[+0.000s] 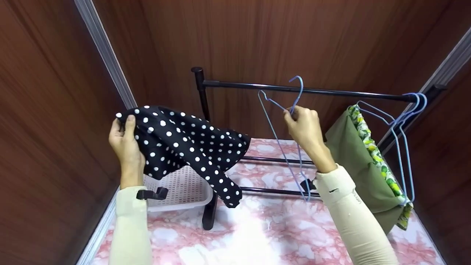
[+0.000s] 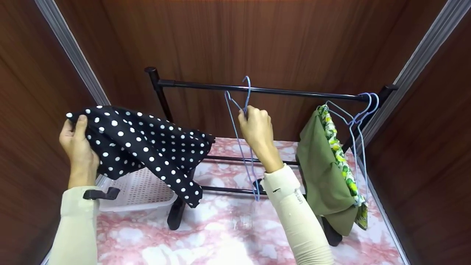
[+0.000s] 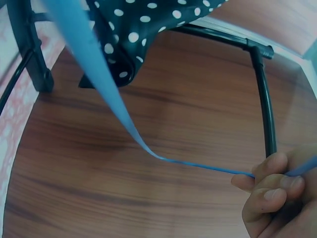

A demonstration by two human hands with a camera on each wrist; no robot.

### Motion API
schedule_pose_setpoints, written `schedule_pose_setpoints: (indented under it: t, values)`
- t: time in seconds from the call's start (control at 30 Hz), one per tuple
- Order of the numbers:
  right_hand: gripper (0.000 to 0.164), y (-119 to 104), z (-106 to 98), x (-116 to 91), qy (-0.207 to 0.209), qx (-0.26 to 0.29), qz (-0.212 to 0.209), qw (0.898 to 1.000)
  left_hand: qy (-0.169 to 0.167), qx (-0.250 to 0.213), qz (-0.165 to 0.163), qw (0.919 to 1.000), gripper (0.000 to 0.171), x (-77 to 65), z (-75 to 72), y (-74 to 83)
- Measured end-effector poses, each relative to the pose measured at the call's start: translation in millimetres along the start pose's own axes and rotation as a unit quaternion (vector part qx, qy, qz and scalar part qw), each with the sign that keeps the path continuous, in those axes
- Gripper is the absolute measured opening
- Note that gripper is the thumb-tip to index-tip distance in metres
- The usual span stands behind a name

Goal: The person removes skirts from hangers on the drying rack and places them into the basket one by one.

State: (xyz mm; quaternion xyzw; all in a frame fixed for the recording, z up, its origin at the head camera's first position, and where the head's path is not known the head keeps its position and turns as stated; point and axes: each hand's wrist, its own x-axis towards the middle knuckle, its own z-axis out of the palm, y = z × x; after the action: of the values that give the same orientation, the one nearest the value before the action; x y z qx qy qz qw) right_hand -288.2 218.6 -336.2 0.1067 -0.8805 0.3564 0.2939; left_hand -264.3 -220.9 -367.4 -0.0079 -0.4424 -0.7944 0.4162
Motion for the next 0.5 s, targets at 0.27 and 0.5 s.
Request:
schedule_pose_setpoints:
  t: [0.27, 0.5]
  values:
    - [0.023, -3, 6, 0, -0.007, 0.008, 0.0, 1.0, 0.02, -0.011, 0.019, 0.9996, 0.007, 5.2, -7.7, 8.3]
    - [0.024, -8, 11, 2, -0.011, 0.012, 0.006, 1.0, 0.023, -0.015, 0.042, 0.9988, 0.009, 8.4, -12.2, 15.8]
